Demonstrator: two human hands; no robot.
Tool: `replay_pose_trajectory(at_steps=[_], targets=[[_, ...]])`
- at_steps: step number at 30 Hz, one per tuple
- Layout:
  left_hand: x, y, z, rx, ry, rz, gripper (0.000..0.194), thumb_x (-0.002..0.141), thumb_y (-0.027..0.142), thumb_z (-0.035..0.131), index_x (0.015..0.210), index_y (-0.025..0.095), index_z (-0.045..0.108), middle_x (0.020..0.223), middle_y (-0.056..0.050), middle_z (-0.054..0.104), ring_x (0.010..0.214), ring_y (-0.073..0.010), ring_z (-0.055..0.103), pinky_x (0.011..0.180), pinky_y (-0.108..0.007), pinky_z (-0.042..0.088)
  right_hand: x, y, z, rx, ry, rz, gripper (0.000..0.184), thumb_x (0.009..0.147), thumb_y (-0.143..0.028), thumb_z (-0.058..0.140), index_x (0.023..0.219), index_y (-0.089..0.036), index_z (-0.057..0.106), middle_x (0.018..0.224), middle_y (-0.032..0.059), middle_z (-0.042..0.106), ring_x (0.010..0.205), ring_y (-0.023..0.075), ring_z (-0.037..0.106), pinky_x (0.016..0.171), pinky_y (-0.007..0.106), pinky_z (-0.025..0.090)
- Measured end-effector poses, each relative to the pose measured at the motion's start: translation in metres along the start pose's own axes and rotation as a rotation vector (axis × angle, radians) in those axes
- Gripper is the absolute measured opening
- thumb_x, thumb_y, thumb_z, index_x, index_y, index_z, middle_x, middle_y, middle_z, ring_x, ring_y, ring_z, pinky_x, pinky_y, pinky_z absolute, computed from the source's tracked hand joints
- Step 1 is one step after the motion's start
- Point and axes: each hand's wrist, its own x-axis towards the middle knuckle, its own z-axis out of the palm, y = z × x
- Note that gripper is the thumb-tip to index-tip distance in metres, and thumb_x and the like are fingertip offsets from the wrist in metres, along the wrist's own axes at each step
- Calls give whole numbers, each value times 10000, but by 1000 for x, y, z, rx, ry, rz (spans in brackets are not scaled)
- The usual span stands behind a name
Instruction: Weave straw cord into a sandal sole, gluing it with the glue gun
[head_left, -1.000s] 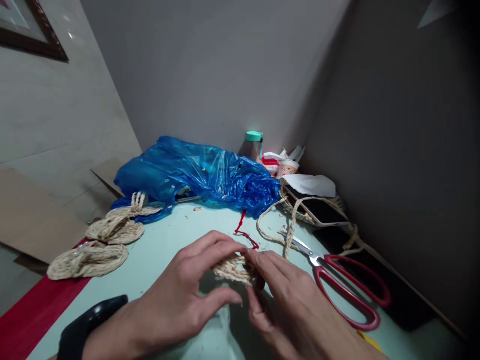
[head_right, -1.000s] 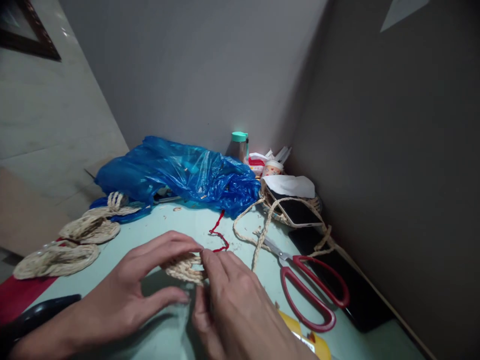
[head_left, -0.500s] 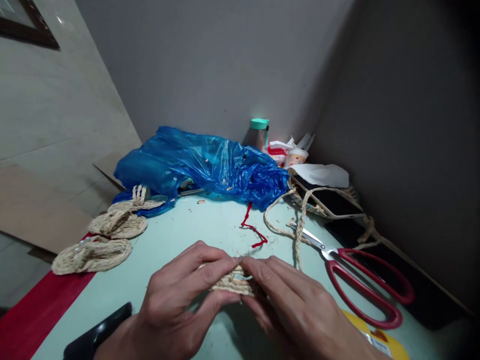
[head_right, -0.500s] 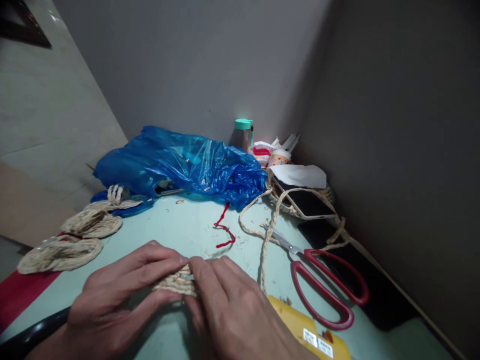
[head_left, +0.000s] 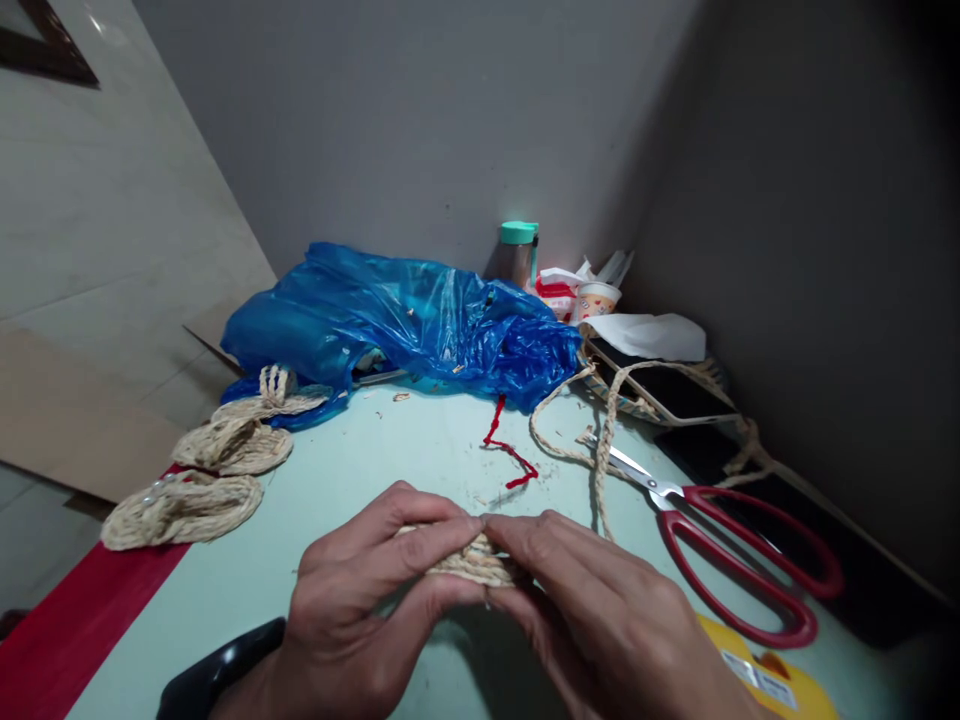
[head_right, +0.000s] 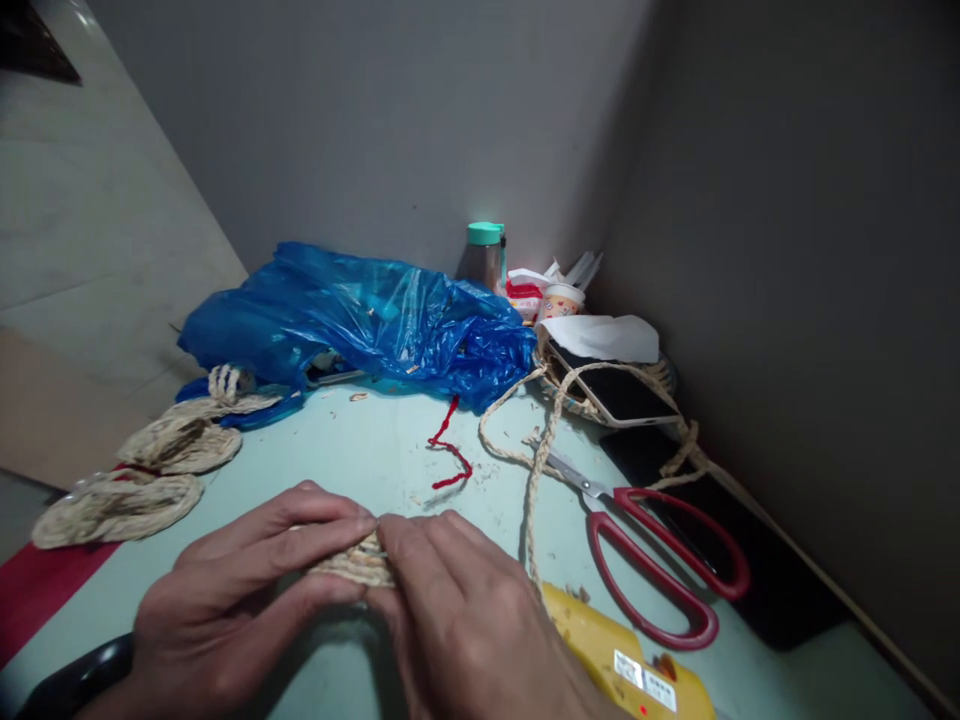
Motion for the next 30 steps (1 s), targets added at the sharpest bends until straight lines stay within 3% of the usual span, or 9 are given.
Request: replay_pose_trajectory(at_steps=[5, 9, 12, 15, 22, 27, 30], targets=[[2, -1, 0, -14, -12, -125, 272, 807, 142, 780, 993, 339, 802, 921, 8, 769, 840, -163, 725, 762, -223, 562, 7, -6, -5, -21, -13, 45, 294, 975, -397, 582, 1194, -236, 695, 935, 104, 742, 863, 249, 722, 705, 328, 632], [2, -8, -7, -56, -142, -186, 259, 859, 165, 720, 1066, 320, 735, 1014, 17, 752, 929, -157, 703, 834, -218, 544, 4, -7, -11, 23, -37, 76, 263, 991, -300, 548, 1212, -240, 678, 985, 89, 753, 894, 233, 736, 738, 309, 637], [1, -12, -10, -43, -188, -159, 290, 894, 140, 657, 1113, 330, 682, 1067, 37, 737, 972, -137, 694, 867, -199, 528, 3, -7, -15, 128, -69, 86, 297, 1003, -170, 485, 1257, -241, 622, 1102, 57, 746, 987, 179, 731, 794, 237, 620], [-1, -12, -9, -24, -171, -102, 267, 904, 118, 631, 1097, 300, 664, 1050, 37, 727, 965, -116, 693, 862, -176, 527, 3, -8, -16, 183, -82, 96, 312, 1009, -143, 463, 1272, -253, 588, 1157, 34, 730, 1027, 147, 718, 812, 193, 603], [-1, -8, -2, 76, -110, 131, 283, 877, 18, 586, 1094, 190, 645, 1022, -37, 721, 977, -119, 701, 875, -165, 550, 1, -7, -15, 218, -116, 70, 189, 1003, -158, 492, 1137, -179, 623, 1000, 67, 701, 864, 165, 701, 744, 239, 595], [-3, -6, 2, 69, -74, 156, 284, 867, -3, 589, 1056, 195, 665, 986, -24, 732, 949, -104, 708, 868, -144, 544, -1, -6, -11, 247, -172, 72, 193, 1013, -128, 477, 1141, -151, 620, 1009, 76, 653, 918, 156, 654, 818, 239, 563], [-6, -5, 5, 59, -47, 92, 278, 881, 23, 599, 1039, 239, 671, 1000, 5, 730, 940, -94, 707, 866, -142, 537, -1, -6, -9, 257, -150, 60, 178, 1006, -111, 482, 1102, -141, 628, 984, 76, 647, 899, 155, 641, 798, 241, 553]])
